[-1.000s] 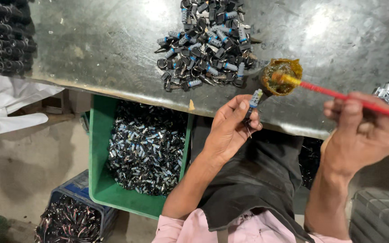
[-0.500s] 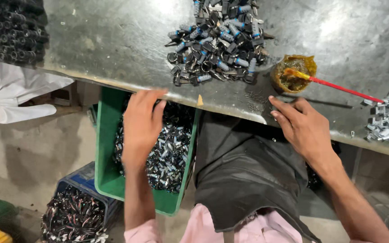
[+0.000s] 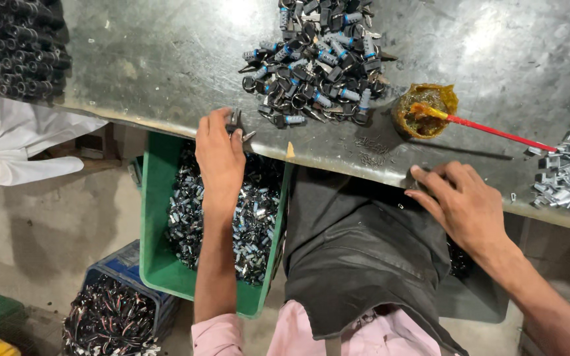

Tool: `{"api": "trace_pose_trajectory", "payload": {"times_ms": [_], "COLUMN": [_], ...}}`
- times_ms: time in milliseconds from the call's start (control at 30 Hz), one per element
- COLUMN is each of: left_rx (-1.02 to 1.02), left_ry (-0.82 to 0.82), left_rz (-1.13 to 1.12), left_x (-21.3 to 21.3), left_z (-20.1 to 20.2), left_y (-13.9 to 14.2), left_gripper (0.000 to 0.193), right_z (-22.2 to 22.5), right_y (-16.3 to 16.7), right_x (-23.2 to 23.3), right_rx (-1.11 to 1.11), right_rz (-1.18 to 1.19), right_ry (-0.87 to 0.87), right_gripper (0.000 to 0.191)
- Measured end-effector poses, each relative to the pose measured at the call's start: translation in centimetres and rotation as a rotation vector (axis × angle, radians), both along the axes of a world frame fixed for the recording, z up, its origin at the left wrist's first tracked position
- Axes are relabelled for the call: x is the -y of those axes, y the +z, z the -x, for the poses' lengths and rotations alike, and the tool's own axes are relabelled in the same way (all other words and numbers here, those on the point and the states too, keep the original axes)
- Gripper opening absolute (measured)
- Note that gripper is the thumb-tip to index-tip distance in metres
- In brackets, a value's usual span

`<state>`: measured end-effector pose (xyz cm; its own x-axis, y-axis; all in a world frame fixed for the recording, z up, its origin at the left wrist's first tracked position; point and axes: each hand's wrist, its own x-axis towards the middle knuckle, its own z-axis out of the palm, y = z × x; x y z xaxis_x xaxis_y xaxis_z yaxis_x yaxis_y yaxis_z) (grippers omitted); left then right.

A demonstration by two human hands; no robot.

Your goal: The person repeatedly picks small cylindrical electronic components from a pile, applies a yellow substance with a brush, and attaches a metal ring to each component. The finished units are placed back on the table.

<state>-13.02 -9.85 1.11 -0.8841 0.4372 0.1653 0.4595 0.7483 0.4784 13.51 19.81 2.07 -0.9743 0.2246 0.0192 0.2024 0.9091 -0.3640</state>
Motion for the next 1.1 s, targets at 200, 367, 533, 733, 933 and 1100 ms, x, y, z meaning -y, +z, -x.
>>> {"api": "trace_pose_trajectory", "payload": {"times_ms": [200, 367, 533, 733, 933, 1100], "left_rx": [0.267, 0.355, 0.365, -0.153, -0.025, -0.078], "left_ry": [0.134, 0.006, -0.378, -0.200, -0.246, -0.276], "left_rz": [-0.266, -0.546, -0.529, -0.206, 0.023, 0.005], "left_x": [0.1, -4.2, -8.3, -7.7, -6.5, -6.5], "left_z": [-0.1, -6.0, -10.4, 3.9, 10.8, 10.4], "left_y": [1.9, 5.7, 6.2, 4.2, 1.8, 2.6], "left_gripper": [0.020, 0.018, 0.022, 0.024, 0.023, 0.021], "right_z": [-2.2, -0.8, 0.6, -3.1, -3.1, -0.6], "right_y": [-0.4, 0.8, -1.9, 0.9, 7.2, 5.6], "right_x": [-1.3, 1.5, 6.6, 3.8, -8.2, -9.6], "right_rx": [-0.060, -0.241, -0.308, -0.303, -0.456, -0.236], "right_rz": [0.208, 1.327, 2.360, 2.257, 1.472, 0.798], "right_ry": [-0.004, -0.180, -0.347, -0.578, -0.694, -0.593], "right_gripper": [0.022, 0.012, 0.015, 0.024, 0.031, 0.026]}}
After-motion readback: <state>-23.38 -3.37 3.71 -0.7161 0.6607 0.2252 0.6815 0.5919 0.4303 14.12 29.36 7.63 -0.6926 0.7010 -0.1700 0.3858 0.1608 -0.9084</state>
